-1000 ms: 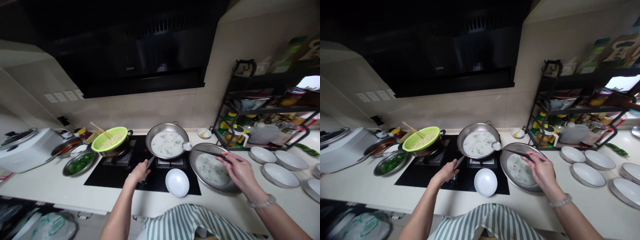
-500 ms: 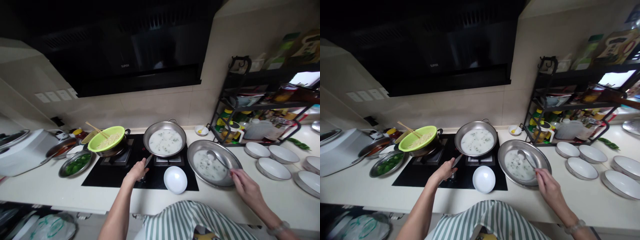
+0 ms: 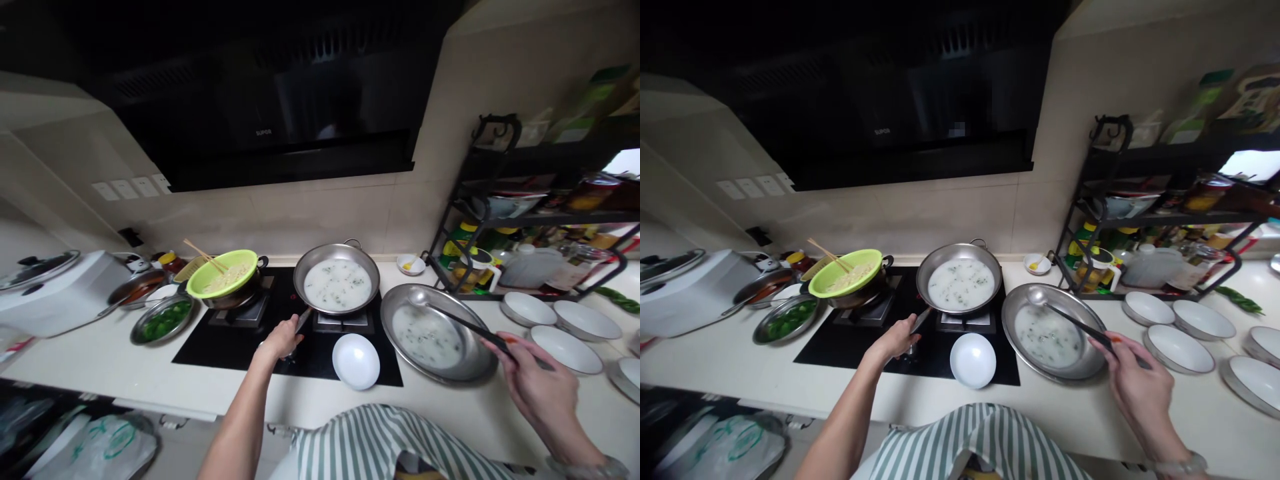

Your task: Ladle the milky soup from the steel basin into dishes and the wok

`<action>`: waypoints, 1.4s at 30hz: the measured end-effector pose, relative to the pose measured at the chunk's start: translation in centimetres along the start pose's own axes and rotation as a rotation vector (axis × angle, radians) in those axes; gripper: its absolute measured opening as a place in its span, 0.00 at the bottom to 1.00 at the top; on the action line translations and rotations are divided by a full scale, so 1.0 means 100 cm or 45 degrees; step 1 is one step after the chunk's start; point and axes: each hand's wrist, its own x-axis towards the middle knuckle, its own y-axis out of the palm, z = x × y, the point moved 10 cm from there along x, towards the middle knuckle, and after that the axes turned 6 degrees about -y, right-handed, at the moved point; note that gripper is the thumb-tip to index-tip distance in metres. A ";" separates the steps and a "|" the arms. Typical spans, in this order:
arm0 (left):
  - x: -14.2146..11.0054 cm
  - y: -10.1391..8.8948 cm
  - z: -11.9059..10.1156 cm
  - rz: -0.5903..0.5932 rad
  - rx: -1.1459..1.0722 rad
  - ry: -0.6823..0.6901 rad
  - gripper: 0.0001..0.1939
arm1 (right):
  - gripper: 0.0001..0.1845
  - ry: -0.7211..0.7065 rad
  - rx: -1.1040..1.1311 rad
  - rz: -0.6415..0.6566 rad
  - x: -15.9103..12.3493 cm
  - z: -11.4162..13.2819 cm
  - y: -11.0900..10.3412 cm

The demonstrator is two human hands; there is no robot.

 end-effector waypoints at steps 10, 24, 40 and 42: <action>0.001 0.000 0.000 -0.023 0.007 0.016 0.20 | 0.11 -0.090 -0.136 0.468 -0.030 0.034 0.143; -0.003 -0.005 -0.002 -0.042 0.012 -0.003 0.19 | 0.12 -0.128 -0.031 0.798 -0.051 -0.012 0.232; 0.001 -0.003 -0.001 -0.061 0.002 0.025 0.18 | 0.04 0.148 0.226 0.467 -0.032 -0.012 0.189; 0.003 -0.001 0.000 -0.049 -0.012 0.028 0.19 | 0.03 0.162 0.235 0.462 -0.032 -0.011 0.187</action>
